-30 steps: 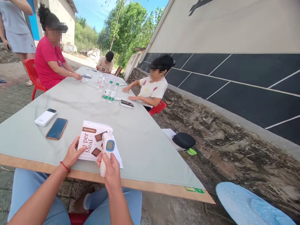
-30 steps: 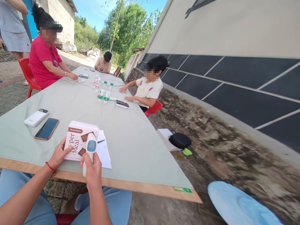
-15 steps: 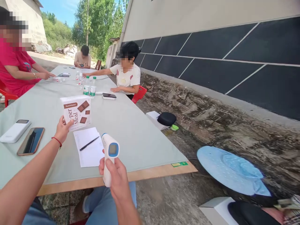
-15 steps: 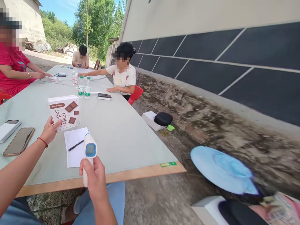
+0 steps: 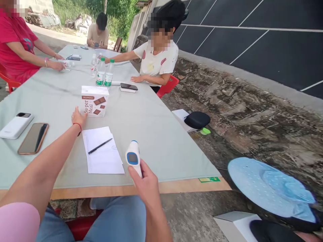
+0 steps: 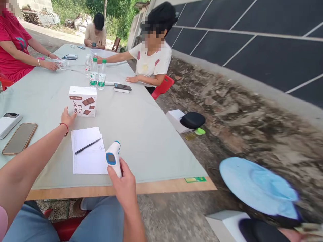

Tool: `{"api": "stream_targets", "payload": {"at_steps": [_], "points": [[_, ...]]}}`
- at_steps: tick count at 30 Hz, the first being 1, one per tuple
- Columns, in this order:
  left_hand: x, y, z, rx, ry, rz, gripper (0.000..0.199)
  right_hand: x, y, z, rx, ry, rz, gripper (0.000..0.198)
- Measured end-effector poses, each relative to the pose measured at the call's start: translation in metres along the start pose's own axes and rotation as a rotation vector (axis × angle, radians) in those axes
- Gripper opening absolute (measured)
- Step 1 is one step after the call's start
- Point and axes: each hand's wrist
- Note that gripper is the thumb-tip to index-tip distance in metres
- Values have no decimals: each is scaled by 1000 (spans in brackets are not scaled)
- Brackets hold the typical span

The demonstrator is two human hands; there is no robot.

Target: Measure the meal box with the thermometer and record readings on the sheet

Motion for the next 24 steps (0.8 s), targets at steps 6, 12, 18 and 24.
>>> {"api": "stream_targets", "payload": {"at_steps": [6, 12, 18, 24], "points": [[-5, 82, -87, 327, -171, 128, 58, -48, 13, 74, 30, 270, -783, 41], [1, 135, -187, 443, -334, 232, 43, -33, -21, 95, 46, 523, -983, 27], [16, 121, -221, 315, -410, 287, 35, 3, -106, 99, 468, 830, -1088, 26], [23, 113, -232, 366, -492, 288, 20, 7, -79, 87, 311, 746, -739, 9]]}}
Point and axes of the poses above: each hand's wrist, its own z-axis towards the middle knuckle, its own y-axis out of the back of the hand, x = y × z, and after that the axes turned 4 degrees about -x, right-handed
